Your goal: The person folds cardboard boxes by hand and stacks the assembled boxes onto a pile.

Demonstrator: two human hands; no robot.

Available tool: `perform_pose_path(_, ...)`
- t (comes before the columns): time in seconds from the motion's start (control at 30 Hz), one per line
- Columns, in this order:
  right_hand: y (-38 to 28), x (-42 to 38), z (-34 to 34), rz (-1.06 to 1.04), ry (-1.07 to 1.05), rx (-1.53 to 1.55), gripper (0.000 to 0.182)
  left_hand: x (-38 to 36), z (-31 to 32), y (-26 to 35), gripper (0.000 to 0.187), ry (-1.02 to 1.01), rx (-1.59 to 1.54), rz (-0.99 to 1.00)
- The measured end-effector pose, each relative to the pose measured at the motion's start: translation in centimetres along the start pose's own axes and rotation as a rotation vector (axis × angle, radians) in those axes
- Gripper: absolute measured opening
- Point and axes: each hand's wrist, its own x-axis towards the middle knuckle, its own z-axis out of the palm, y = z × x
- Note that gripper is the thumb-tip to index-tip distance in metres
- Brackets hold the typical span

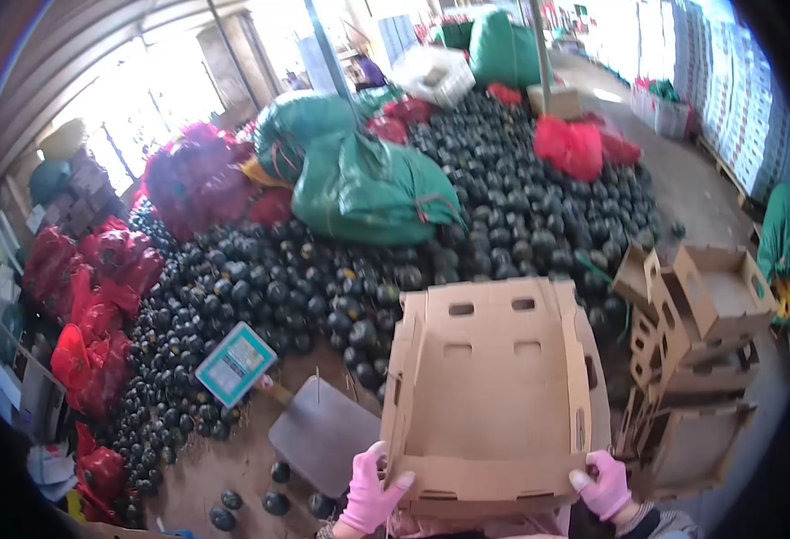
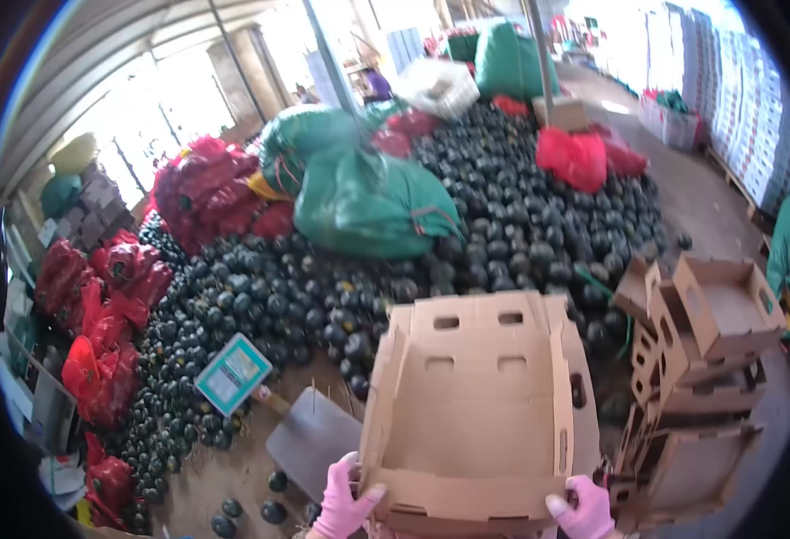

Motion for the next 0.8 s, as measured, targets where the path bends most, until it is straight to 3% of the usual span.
perform_pose_path(0.03, -1.6, -0.2, 0.0, -0.097, 0.108, -0.202, 0.031, 0.5, 0.2, 0.9, 0.041, 0.09, 0.031, 0.127)
perform_pose_path(0.1, -0.1, 0.8, 0.3, -0.764, 0.225, -0.765, 0.071, 2.0, 1.2, 0.5, 0.037, 0.224, 0.436, 0.638)
perform_pose_path(0.17, -3.5, 1.6, 1.3, -0.812, -0.092, -0.619, 0.059, 3.2, 0.6, 0.2, 0.04, -0.293, 0.293, 0.915)
perform_pose_path(0.2, -5.2, 1.6, 1.7, -0.821, -0.258, -0.544, 0.054, 3.2, 1.2, 0.7, 0.039, -0.399, 0.267, 0.869)
perform_pose_path(0.3, -4.0, 3.0, 4.9, -0.479, -0.776, -0.923, 0.053, 4.2, 0.4, 2.7, 0.037, -0.729, 0.369, 0.843)
perform_pose_path(0.33, -3.6, 3.7, 5.2, -0.433, -0.881, -0.86, 0.049, 4.2, 0.1, 3.2, 0.036, -0.842, 0.426, 0.843)
perform_pose_path(0.43, -2.8, 5.5, 5.6, -0.479, -0.985, -0.797, 0.04, 4.2, 2.6, 0.3, 0.036, -0.858, 0.474, 0.851)
perform_pose_path(0.57, -4.2, 7.2, 4.7, -0.442, -1.273, -0.681, 0.04, 4.9, 3.2, -0.1, 0.033, -1.077, 0.283, 0.837)
perform_pose_path(0.6, -2.8, 6.9, 3.4, -0.496, -1.241, -0.402, 0.04, 4.6, 2.5, 0.7, 0.032, -1.108, 0.246, 0.841)
perform_pose_path(0.67, -3.5, 8.6, 1.0, -0.692, -0.885, -0.131, 0.036, 3.7, 1.5, 1.2, 0.031, -1.17, 0.231, 0.825)
perform_pose_path(0.73, -5.0, 10.6, -2.1, -0.477, -0.083, -0.47, 0.044, 2.6, 0.2, 2.3, 0.034, -1.221, 0.175, 0.778)
perform_pose_path(0.77, -3.9, 11.3, -2.3, -0.221, 0.146, -0.267, 0.054, 2.1, 0.1, 2.1, 0.036, -1.263, 0.159, 0.749)
perform_pose_path(0.8, -0.1, 13.0, -1.4, -0.019, 0.065, -0.011, 0.057, 2.3, 0.0, 2.1, 0.039, -1.371, 0.082, 0.715)
